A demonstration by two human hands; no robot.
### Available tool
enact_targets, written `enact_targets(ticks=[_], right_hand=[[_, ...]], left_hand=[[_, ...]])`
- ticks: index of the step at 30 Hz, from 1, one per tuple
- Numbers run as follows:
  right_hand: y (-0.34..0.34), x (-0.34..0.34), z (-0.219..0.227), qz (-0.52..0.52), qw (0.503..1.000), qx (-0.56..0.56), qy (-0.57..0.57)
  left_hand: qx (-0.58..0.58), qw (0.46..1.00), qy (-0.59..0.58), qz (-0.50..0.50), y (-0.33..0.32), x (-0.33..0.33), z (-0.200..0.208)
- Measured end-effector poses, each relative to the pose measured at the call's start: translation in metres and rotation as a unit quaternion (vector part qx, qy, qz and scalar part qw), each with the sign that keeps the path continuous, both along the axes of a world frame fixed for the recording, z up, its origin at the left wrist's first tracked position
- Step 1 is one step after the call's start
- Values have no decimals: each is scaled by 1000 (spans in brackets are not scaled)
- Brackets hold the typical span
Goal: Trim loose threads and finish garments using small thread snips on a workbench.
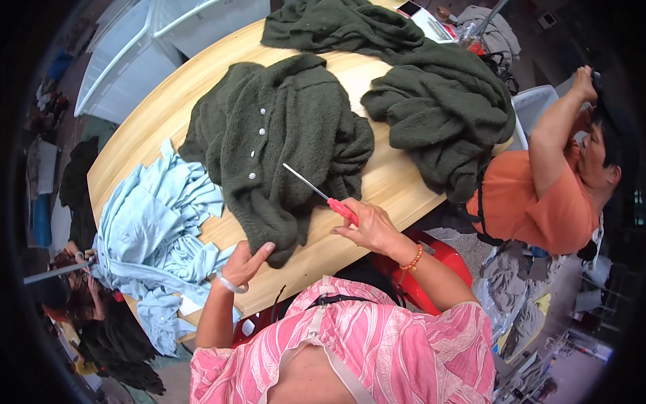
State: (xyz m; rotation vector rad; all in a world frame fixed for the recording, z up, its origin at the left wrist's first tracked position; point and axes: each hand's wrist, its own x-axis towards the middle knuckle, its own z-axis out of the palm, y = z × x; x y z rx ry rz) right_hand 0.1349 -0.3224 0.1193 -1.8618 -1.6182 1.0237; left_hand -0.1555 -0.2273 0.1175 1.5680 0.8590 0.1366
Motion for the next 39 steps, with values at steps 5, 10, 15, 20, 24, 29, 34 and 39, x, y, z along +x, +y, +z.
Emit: enact_targets(ticks=[5,10,15,20,24,29,34,39], right_hand=[[14,-13,2,-39,989,139,17],[4,37,20,-137,910,251,300],[12,158,110,-292,850,323,297],[83,143,178,-326,848,404,-104],[129,157,145,-233,877,315,-278],[132,148,41,-163,923,211,-276],[73,114,-3,-82,985,101,-112],[41,125,-29,-111,977,124,-135]], left_hand=[[-90,950,-299,-4,6,63,103],[-30,849,-476,-226,-7,138,153],[193,787,-547,-211,-7,146,180],[18,739,-619,266,-6,139,164],[-76,727,-577,363,54,103,73],[-104,825,-239,502,54,47,-75],[180,864,-46,468,41,69,-111],[506,812,71,282,77,123,-68]])
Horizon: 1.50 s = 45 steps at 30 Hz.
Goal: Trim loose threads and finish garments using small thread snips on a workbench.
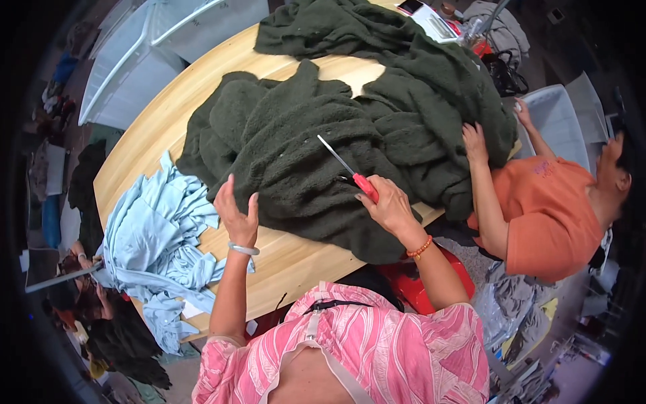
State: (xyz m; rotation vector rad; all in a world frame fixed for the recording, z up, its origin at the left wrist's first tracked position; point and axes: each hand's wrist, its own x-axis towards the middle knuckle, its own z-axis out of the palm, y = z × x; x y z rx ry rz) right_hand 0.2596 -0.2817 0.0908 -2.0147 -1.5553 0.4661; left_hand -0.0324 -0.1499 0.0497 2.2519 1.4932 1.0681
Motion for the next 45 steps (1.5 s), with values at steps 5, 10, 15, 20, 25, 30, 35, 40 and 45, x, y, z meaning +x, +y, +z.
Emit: enact_targets(ticks=[5,10,15,20,25,30,35,40,45], right_hand=[[-7,14,21,44,998,-34,10],[-3,2,34,92,988,-124,-16],[19,-6,31,120,986,-116,-26],[42,-6,21,71,990,-93,-72],[22,29,25,-9,984,-121,-128],[15,1,44,35,989,-135,-44],[19,-4,49,50,988,-143,-25],[11,16,37,6,993,-109,-33],[23,30,37,-7,992,-121,-47]], left_hand=[[76,993,49,-77,28,70,4],[12,949,232,-214,21,99,-34],[9,937,285,-202,35,96,-56],[3,936,284,-208,37,98,-56],[-1,942,260,-213,38,94,-57],[24,941,234,-241,41,108,-35],[44,939,201,-277,70,142,-40],[35,936,113,-331,107,164,-40],[-266,905,-151,-296,172,167,-45]])
